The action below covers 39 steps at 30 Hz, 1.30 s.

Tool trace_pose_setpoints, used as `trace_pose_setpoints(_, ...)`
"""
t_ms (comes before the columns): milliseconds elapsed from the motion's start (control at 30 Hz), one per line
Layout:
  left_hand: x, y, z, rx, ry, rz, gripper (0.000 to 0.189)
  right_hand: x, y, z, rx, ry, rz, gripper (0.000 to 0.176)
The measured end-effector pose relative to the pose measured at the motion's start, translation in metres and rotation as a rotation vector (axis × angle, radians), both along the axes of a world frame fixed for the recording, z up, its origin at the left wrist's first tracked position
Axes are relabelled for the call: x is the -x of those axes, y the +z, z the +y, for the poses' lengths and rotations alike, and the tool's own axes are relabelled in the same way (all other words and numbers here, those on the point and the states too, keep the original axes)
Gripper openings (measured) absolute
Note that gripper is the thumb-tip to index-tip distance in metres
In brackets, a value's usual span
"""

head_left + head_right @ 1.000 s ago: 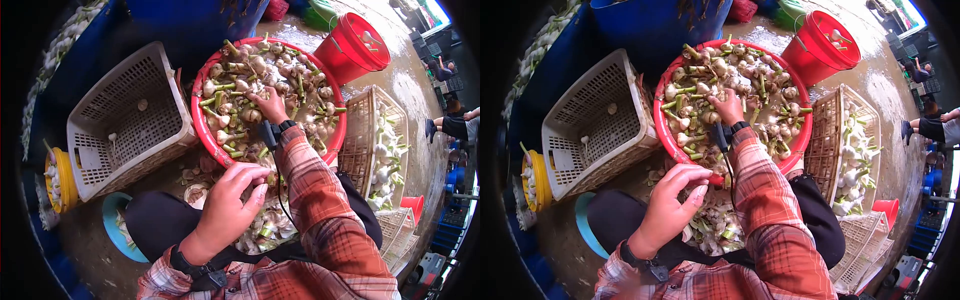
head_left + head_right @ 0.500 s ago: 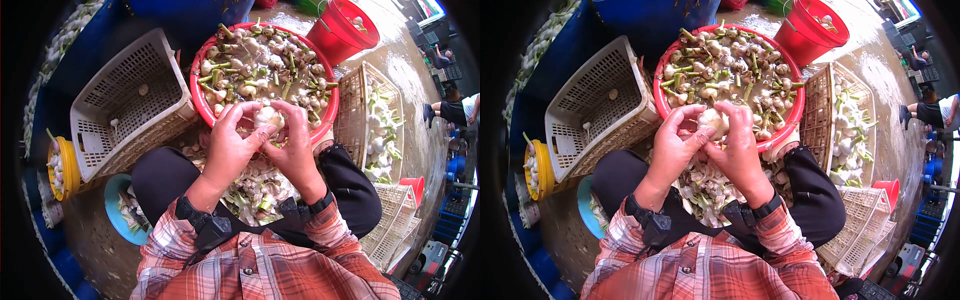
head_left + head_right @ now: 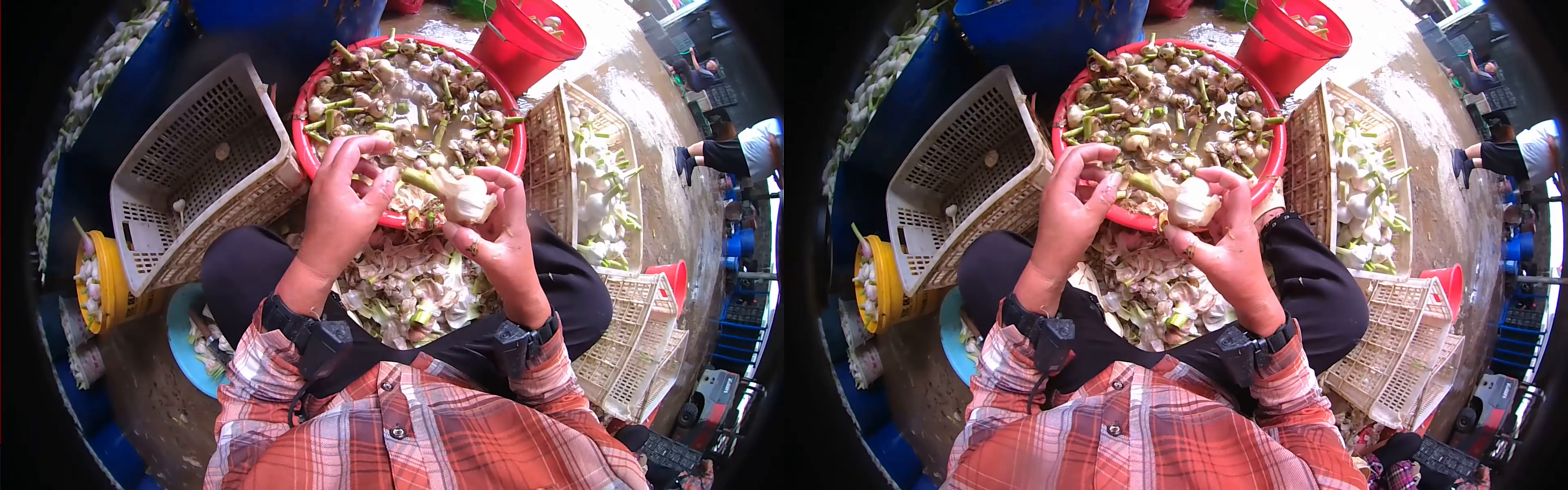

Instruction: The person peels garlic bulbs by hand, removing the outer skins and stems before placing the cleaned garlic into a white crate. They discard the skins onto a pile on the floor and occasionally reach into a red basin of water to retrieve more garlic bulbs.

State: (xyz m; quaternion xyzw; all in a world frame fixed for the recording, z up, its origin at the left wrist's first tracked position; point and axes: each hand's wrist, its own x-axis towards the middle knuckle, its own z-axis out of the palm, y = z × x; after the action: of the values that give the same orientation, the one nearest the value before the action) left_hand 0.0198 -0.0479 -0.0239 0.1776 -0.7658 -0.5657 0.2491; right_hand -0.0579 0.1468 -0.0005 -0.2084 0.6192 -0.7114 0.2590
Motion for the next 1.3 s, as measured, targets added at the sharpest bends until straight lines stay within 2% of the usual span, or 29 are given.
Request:
trace_pose_setpoints(67,-0.005,0.024,0.01,-0.133,-0.204,0.034,0.038,-0.003,-0.007,0.0,-0.068,0.018,0.055,0.067)
trace_pose_setpoints(100,-0.006,0.019,0.014,-0.151,-0.272,0.021,0.047,-0.005,-0.007,-0.004,-0.068,0.015,0.078,0.067)
trace_pose_setpoints(133,-0.004,0.009,0.02,-0.234,-0.305,0.059,0.035,-0.007,-0.009,-0.005,-0.073,0.018,0.075,0.067)
trace_pose_setpoints(200,-0.004,0.001,0.019,-0.14,-0.27,0.027,0.02,-0.008,-0.015,-0.007,-0.164,0.011,0.261,0.067)
trace_pose_setpoints(233,-0.004,0.001,0.016,-0.142,-0.266,0.027,0.02,-0.007,-0.016,-0.007,-0.146,0.04,0.207,0.067)
trace_pose_setpoints(300,-0.006,0.005,0.007,0.232,-0.094,-0.007,0.012,-0.009,-0.01,-0.008,-0.06,0.016,0.112,0.068)
trace_pose_setpoints(333,-0.007,0.009,0.0,0.146,-0.01,-0.029,0.01,-0.01,-0.004,-0.006,0.022,-0.017,0.016,0.068)
trace_pose_setpoints(400,-0.009,0.019,-0.009,0.157,-0.03,0.092,0.014,-0.007,0.002,-0.002,0.019,-0.057,-0.005,0.069)
trace_pose_setpoints(467,-0.01,0.026,0.003,0.187,-0.218,0.071,0.028,-0.004,-0.003,0.0,-0.11,-0.003,0.134,0.069)
trace_pose_setpoints(533,-0.006,0.012,0.01,0.309,-0.29,0.125,0.025,-0.006,-0.006,-0.004,-0.134,0.028,0.151,0.068)
trace_pose_setpoints(600,-0.007,0.009,0.013,0.238,-0.259,0.124,0.02,-0.008,-0.005,-0.007,-0.17,0.037,0.211,0.068)
trace_pose_setpoints(667,-0.006,0.01,0.011,0.353,-0.227,0.108,0.02,-0.006,-0.007,-0.007,-0.147,0.029,0.174,0.068)
trace_pose_setpoints(733,-0.005,0.01,0.014,0.381,-0.21,0.103,0.015,-0.002,-0.013,-0.005,-0.217,0.066,0.277,0.069)
trace_pose_setpoints(833,-0.005,0.009,0.014,0.446,-0.179,0.043,0.01,-0.007,-0.011,-0.001,-0.274,0.106,0.172,0.069)
trace_pose_setpoints(933,-0.003,0.01,0.002,0.509,-0.241,-0.055,0.014,-0.006,-0.01,-0.001,-0.156,0.224,0.164,0.07)
trace_pose_setpoints(1000,-0.002,0.009,-0.003,0.177,-0.313,-0.036,0.019,0.001,-0.006,0.001,-0.152,0.269,0.1,0.072)
trace_pose_setpoints(1067,-0.001,0.005,-0.002,0.211,-0.332,0.01,0.025,0.01,-0.01,0.0,-0.053,0.267,0.153,0.073)
trace_pose_setpoints(1133,-0.003,0.002,0.008,-0.146,-0.382,0.009,0.023,0.01,-0.014,-0.003,-0.014,0.278,0.16,0.074)
trace_pose_setpoints(1200,-0.005,0.0,0.013,-0.107,-0.347,0.003,0.023,0.003,-0.013,-0.008,0.012,0.188,0.039,0.074)
trace_pose_setpoints(1267,-0.002,-0.003,0.019,0.093,-0.111,0.009,0.018,-0.001,-0.018,-0.012,-0.09,0.133,0.095,0.078)
trace_pose_setpoints(1300,0.0,-0.004,0.018,0.27,-0.082,0.043,0.015,0.003,-0.017,-0.012,-0.159,0.091,-0.05,0.077)
